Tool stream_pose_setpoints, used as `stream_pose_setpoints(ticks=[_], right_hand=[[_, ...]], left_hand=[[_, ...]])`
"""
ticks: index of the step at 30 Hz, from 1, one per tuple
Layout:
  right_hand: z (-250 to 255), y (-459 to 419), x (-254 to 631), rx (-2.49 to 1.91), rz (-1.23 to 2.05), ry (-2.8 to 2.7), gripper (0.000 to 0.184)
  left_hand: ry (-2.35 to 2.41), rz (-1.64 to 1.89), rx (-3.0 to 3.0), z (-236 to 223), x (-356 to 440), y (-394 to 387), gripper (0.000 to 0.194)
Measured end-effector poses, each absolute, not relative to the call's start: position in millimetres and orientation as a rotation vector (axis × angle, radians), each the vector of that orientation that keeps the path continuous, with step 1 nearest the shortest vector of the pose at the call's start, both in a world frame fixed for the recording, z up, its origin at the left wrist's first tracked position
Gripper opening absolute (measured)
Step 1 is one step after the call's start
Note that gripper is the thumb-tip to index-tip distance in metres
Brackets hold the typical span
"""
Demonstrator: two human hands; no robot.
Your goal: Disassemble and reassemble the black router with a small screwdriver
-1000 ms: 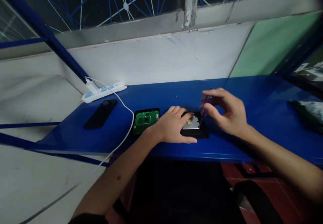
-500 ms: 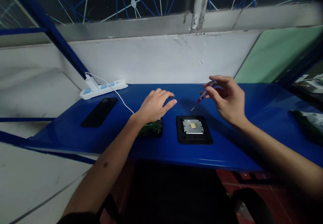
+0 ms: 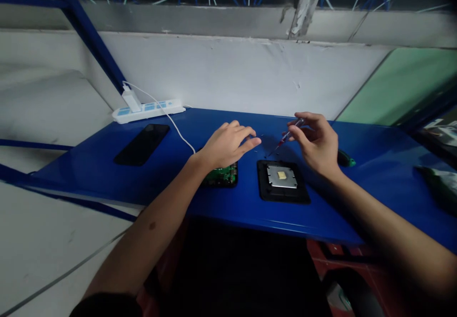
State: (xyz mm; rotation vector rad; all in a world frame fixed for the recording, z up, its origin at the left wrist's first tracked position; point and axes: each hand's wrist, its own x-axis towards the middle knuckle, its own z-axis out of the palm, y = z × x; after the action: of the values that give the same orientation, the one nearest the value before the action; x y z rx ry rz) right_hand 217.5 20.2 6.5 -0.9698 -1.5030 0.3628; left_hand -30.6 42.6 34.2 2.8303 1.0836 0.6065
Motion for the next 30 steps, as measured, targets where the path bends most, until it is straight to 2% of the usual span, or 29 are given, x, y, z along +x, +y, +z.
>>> stream_pose_setpoints(ticks=[10, 19, 30], right_hand=[[3.9, 21.8, 218.0, -0.977, 0.319, -1.528, 0.028], [9.4, 14.7, 221.4, -0.942, 0.351, -1.479, 0.025], [19.1, 1.6, 221.1, -0.975, 0.515, -1.411, 0.025]], left_hand=[[0.979, 0.547, 2.839, 32.2, -28.4, 40.1, 0.051], [0.801, 0.483, 2.894, 30.4, -26.5, 31.4, 0.028], [0.685, 0.453, 2.862, 27.8, -23.3, 27.8, 0.026]])
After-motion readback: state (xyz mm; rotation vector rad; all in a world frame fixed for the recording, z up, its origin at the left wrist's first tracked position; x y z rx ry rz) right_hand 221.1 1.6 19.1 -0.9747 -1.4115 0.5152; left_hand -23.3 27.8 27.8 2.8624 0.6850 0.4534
